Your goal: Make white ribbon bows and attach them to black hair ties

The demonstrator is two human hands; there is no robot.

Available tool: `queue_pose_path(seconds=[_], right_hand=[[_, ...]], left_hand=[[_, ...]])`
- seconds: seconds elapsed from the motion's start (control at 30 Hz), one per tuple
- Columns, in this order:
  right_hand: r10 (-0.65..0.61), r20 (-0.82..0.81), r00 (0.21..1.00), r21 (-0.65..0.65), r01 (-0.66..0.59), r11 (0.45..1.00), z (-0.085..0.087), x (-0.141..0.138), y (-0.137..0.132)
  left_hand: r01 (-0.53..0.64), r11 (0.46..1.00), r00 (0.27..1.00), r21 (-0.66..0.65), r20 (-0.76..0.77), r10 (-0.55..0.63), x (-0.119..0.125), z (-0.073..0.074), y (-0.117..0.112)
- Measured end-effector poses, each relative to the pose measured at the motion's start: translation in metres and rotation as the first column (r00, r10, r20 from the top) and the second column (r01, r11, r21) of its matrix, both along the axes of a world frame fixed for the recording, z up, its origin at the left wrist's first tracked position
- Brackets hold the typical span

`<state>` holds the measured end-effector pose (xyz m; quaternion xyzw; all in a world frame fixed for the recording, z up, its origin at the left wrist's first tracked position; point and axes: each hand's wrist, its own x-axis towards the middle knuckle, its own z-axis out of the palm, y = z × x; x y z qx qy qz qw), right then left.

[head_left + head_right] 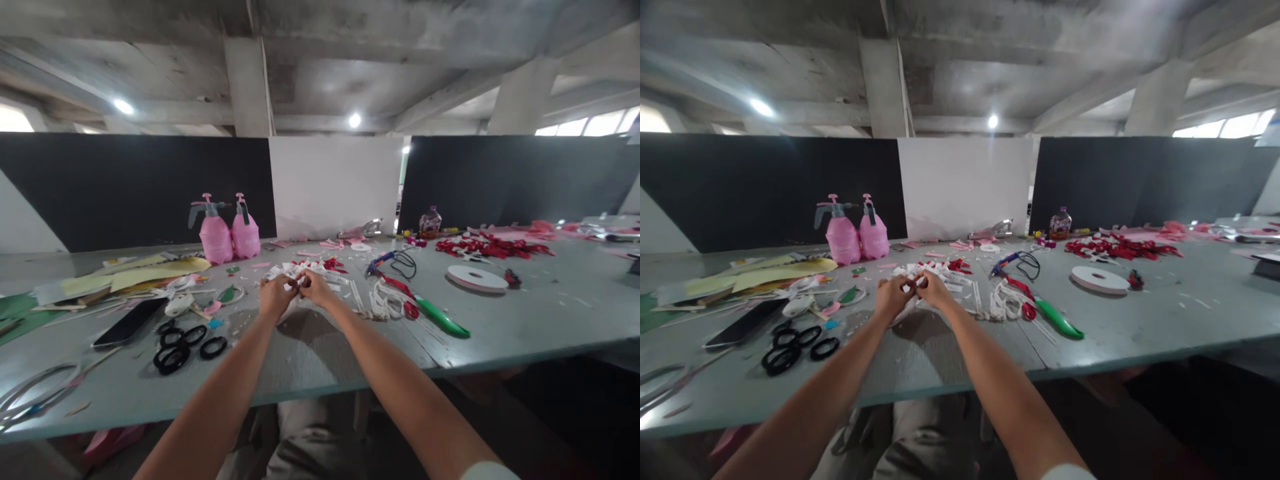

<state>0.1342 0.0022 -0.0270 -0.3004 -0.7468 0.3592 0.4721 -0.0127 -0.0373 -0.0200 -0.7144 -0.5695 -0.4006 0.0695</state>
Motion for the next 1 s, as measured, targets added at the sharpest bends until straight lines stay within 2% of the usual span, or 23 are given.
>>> queue_pose_path(seconds=[0.17, 0.27, 0.3, 0.37, 0.43, 0.5, 0.57, 0.73, 0.87, 1.0], right_hand=[[-0.028, 0.005, 1.000, -0.032, 0.028, 0.999, -0.001, -0.006, 0.002], [-0.018, 0.017, 1.000, -0.009, 0.018, 1.000, -0.003, -0.005, 0.002], [-0.020, 0.015, 1.000, -0.006, 0.020, 1.000, -0.004, -0.004, 0.002], [-0.044, -0.008, 0.999, -0.014, 0.044, 0.999, -0.005, -0.002, 0.003], [-0.066, -0.040, 0.997, -0.024, 0.065, 0.998, -0.007, 0.000, 0.005], [-0.067, -0.068, 0.995, -0.015, 0.066, 0.998, -0.009, -0.001, 0.007], [-0.062, -0.086, 0.994, 0.004, 0.063, 0.998, -0.010, -0.002, 0.009], [-0.105, -0.057, 0.993, 0.001, 0.105, 0.994, -0.010, -0.004, 0.007], [-0.199, -0.029, 0.980, -0.026, 0.198, 0.980, -0.006, 0.001, 0.003], [-0.198, 0.091, 0.976, -0.084, 0.206, 0.975, -0.004, 0.005, 0.003]], left_hand=[[-0.043, 0.999, 0.996, -0.011, 0.083, 0.044, -0.006, -0.003, 0.004], [-0.152, 0.988, 0.957, -0.026, 0.248, 0.153, -0.018, -0.003, 0.008], [-0.143, 0.989, 0.942, -0.028, 0.302, 0.145, -0.021, -0.004, 0.010], [-0.039, 0.998, 0.916, -0.039, 0.398, 0.051, -0.024, -0.005, 0.014], [0.116, 0.988, 0.881, -0.098, 0.469, -0.057, -0.019, -0.008, 0.019], [0.270, 0.946, 0.870, -0.179, 0.467, -0.160, -0.011, -0.012, 0.023], [0.321, 0.925, 0.871, -0.201, 0.446, -0.205, -0.005, -0.016, 0.027], [0.249, 0.951, 0.905, -0.185, 0.394, -0.160, -0.009, -0.021, 0.030], [0.201, 0.965, 0.923, -0.168, 0.362, -0.129, -0.012, -0.020, 0.030], [0.231, 0.958, 0.903, -0.169, 0.405, -0.146, -0.010, -0.018, 0.029]])
